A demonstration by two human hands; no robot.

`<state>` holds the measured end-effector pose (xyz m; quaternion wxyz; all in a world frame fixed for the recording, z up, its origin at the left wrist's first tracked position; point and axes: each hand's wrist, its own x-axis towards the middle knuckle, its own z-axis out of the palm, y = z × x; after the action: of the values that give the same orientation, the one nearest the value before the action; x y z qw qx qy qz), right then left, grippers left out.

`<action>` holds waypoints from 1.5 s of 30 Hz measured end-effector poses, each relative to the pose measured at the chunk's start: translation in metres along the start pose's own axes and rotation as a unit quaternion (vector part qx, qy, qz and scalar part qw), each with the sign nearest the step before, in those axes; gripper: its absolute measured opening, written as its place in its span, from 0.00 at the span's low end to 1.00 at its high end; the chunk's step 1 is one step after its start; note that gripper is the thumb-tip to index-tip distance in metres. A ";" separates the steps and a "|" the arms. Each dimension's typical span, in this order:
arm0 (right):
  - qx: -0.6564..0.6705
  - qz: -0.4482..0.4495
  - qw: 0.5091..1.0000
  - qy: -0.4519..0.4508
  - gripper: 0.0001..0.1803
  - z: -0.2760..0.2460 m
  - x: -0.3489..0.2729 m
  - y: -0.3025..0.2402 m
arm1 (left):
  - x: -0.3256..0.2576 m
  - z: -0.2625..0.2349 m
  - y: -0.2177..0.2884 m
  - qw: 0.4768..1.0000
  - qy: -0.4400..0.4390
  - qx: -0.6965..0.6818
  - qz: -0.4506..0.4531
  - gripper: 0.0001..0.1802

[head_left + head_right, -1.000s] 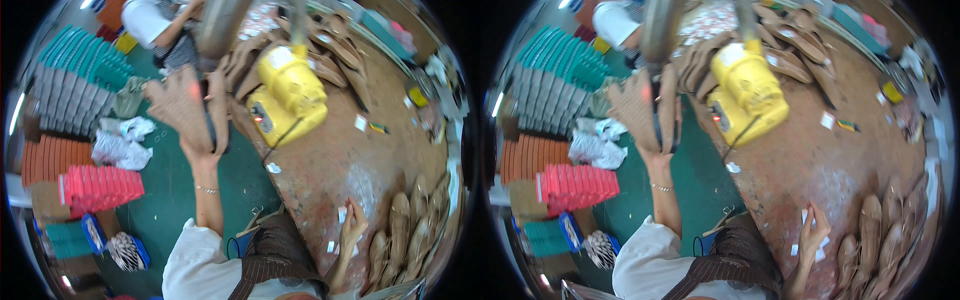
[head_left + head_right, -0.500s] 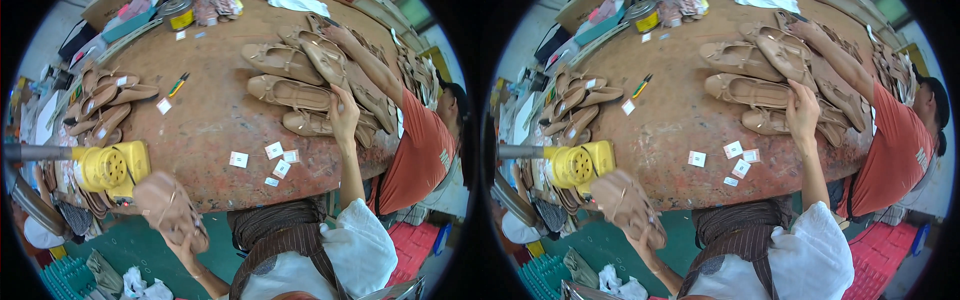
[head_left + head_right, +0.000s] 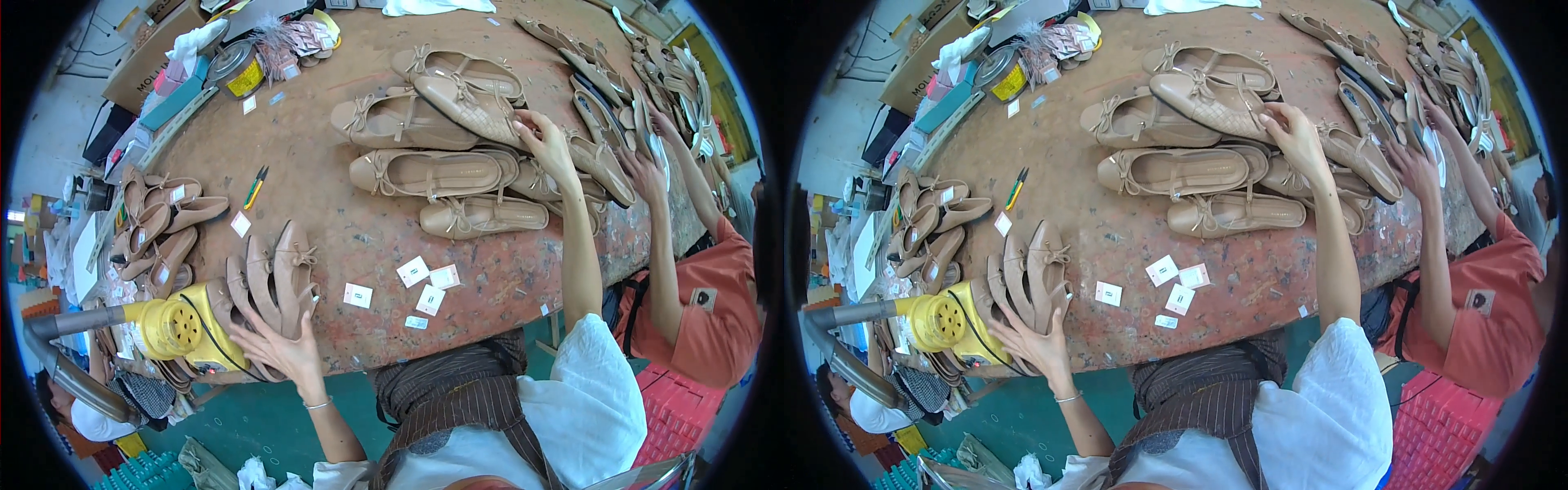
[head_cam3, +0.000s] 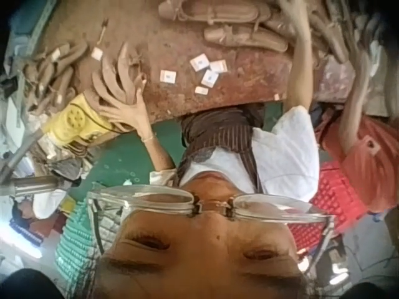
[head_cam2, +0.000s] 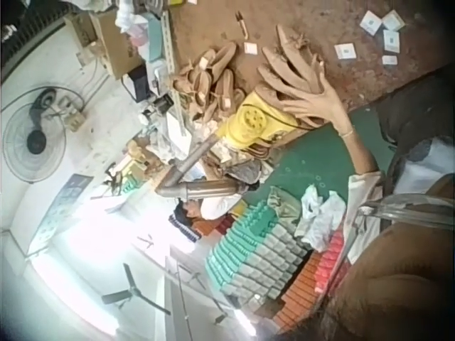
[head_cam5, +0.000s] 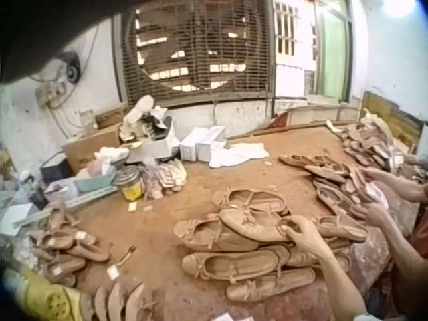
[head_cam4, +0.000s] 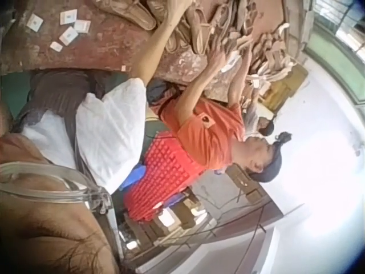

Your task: The recorder is seen finishing shoes by applying heat with a heat gun and attaching labels or size stickers to the insoles at a manufacturing workbench.

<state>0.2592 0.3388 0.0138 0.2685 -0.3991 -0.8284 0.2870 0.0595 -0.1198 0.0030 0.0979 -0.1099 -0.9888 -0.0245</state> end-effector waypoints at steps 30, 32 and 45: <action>-0.057 -0.158 0.978 -0.122 0.22 0.108 0.048 -0.120 | 0.001 0.049 0.233 0.437 -0.341 -0.804 -0.217 0.29; -0.071 -0.131 0.983 -0.111 0.20 0.103 0.047 -0.109 | -0.003 0.043 0.226 0.419 -0.339 -0.819 -0.196 0.28; 0.204 -0.216 0.952 -0.066 0.13 0.060 -0.125 -0.187 | -0.059 0.021 0.112 0.365 -0.272 -0.890 -0.019 0.44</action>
<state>0.1910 0.1242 0.0747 0.3445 -0.1273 -0.8344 0.4110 0.1364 -0.0218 -0.0264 -0.3317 -0.1147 -0.3684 -0.8609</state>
